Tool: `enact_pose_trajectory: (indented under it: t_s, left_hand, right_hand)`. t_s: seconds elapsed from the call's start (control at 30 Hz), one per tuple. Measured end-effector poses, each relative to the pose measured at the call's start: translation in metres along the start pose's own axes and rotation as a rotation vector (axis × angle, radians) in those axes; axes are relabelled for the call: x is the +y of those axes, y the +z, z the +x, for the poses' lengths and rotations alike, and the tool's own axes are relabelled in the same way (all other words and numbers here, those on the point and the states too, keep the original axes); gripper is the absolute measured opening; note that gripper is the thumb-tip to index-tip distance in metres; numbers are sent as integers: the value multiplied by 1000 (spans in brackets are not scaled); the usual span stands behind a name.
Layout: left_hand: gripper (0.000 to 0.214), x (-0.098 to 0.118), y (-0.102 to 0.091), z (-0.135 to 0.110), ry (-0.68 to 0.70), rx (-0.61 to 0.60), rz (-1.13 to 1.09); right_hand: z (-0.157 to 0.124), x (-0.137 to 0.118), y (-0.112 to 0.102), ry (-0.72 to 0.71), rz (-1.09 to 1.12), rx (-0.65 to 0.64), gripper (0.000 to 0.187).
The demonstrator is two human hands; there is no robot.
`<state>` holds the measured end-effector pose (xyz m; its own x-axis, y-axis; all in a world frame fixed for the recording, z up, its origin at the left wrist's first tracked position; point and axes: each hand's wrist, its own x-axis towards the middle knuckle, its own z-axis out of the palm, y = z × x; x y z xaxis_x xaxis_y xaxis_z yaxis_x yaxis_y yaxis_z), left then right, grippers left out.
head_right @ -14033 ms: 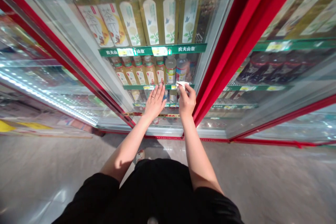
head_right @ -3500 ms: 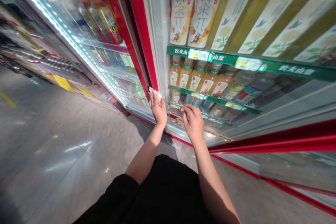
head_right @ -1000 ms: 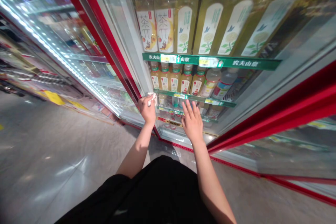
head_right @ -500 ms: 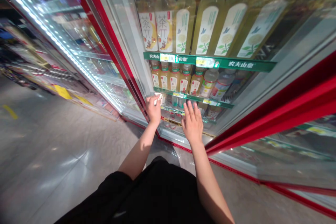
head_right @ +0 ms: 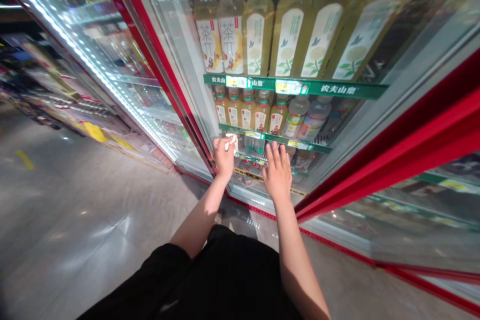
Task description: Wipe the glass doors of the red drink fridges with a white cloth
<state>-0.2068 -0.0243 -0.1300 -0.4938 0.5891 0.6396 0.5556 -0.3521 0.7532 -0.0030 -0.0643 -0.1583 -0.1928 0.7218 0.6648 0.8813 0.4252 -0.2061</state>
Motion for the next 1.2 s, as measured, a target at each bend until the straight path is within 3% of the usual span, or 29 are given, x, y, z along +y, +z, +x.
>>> enact_pose_trajectory:
  t_s: [0.07,0.2,0.3,0.47,0.6,0.73,0.87,1.0,1.1,1.2]
  left_hand:
    - [23,2,-1,11,40,-23,-13]
    - [19,-5,-10,35,42,56,8]
    - [15,-14,-12,26,43,67,29]
    - [15,-10,1,-1,97,-43,2]
    - [13,-3,5,14,210,-80,-23]
    - [12,-9,-3,28,152,-26,-10]
    - [12,-16,-2,9,78,-13,32]
    - [14,-10,11,-5,165,-108,14]
    - [17,-5,13,8,271,-163,-13]
    - [15,-7,8,25,291,-86,-25]
  right_hand:
    - [0,1,3,-1,-8,6,93]
    - [1,-2,4,12,-21,17,96]
    - [0,-4,3,21,-32,18,96]
    - [-8,-7,0,22,-69,42,95]
    - [-15,-6,0,59,-79,44,94]
    - [-19,-5,4,115,-73,58,90]
    - [-19,-7,7,120,-79,43,88]
    - [-21,-7,3,98,-84,53,89]
    - [-25,-4,-1,108,-90,69,88]
    - [-30,1,-7,137,-98,63,88]
